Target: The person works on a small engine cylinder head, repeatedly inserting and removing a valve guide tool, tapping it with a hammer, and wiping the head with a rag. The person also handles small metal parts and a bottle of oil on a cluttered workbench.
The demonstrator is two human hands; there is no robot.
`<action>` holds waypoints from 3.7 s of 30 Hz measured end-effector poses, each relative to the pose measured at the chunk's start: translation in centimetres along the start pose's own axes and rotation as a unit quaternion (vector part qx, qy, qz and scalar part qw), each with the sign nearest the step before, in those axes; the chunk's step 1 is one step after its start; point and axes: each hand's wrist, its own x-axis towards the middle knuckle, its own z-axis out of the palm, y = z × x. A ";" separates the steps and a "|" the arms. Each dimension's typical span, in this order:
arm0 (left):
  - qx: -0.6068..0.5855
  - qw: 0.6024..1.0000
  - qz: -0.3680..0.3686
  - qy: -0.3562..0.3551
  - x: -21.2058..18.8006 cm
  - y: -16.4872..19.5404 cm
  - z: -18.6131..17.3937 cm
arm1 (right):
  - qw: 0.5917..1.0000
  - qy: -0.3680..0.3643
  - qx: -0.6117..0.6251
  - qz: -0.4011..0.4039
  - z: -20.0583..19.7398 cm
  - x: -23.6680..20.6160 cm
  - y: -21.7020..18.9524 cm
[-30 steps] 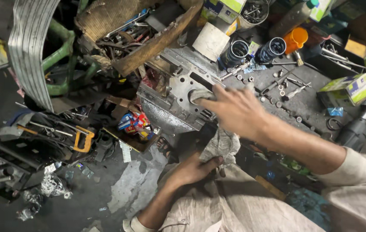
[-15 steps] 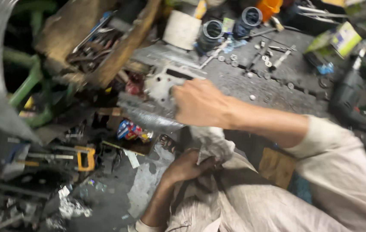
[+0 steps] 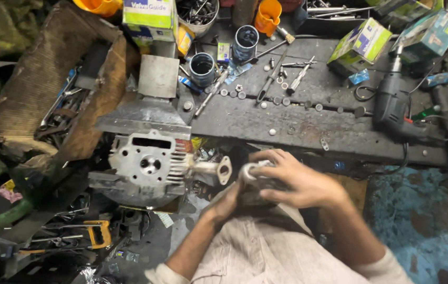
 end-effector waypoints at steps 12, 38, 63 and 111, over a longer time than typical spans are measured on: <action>0.482 0.845 0.214 -0.088 7.0 4.5 5.5 | 0.609 0.459 0.560 0.325 11.1 -6.0 14.1; 0.651 0.559 0.513 -0.007 8.9 5.8 7.0 | 0.423 0.414 0.774 0.225 6.9 -4.2 13.0; -0.102 0.966 0.119 0.203 15.2 3.1 0.1 | 0.926 0.006 0.377 0.015 11.9 -10.1 9.7; 0.575 0.802 0.065 0.148 12.1 9.6 4.1 | 0.859 0.450 -0.103 0.221 -9.3 5.9 33.3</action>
